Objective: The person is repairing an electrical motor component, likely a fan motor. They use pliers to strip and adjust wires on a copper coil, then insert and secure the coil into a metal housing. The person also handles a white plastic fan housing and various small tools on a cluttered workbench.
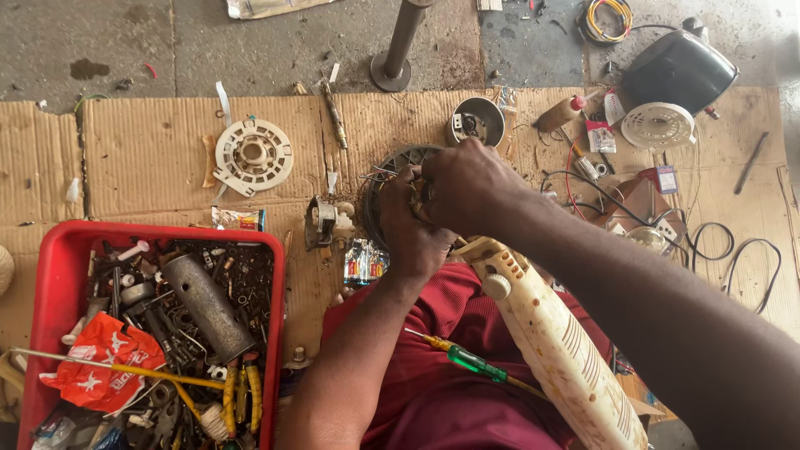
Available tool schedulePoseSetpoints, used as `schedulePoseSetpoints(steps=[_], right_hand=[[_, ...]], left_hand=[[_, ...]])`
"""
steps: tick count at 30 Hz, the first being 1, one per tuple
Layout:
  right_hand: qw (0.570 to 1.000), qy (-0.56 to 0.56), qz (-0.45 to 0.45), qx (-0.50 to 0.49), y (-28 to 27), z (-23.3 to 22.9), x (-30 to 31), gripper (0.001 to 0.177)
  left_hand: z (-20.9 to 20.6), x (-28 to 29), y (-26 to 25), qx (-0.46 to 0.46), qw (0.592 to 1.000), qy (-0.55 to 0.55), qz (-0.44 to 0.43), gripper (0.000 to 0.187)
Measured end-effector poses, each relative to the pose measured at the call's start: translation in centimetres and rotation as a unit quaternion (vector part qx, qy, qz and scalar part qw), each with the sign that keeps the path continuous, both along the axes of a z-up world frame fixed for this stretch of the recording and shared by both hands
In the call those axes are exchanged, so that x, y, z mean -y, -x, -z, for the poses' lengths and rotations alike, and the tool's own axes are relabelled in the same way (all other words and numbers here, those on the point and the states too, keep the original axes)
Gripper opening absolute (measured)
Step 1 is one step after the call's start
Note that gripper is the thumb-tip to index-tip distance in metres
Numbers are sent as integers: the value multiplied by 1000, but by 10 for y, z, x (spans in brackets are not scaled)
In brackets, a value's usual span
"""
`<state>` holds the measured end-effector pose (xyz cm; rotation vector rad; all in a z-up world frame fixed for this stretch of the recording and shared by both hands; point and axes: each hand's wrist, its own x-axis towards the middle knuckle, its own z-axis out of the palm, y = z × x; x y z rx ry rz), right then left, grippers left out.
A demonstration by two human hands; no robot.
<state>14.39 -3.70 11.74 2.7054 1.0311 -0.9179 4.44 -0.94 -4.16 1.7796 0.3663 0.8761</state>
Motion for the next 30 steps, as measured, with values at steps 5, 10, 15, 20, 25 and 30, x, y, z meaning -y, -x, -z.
schedulePoseSetpoints(steps=[5,10,15,20,25,30], right_hand=[[998,-50,-24,29,-1,3,6,19],[999,-37,-4,4,-3,-2,8,21],[999,-29,-28,14,-7,-7,7,24],[996,-76,-39,-21,-17,-9,10,30],[996,-86,-37,14,-9,-7,15,35],[991,-119,-30,54,4,-1,22,27]], left_hand=[[-4,0,0,7,1000,15,0,78],[-9,0,2,-2,1000,30,4,80],[-13,-1,1,1,999,41,0,88],[-16,0,0,-14,998,59,8,87],[-21,0,1,-4,998,63,5,83],[-21,1,3,-4,999,49,-9,70]])
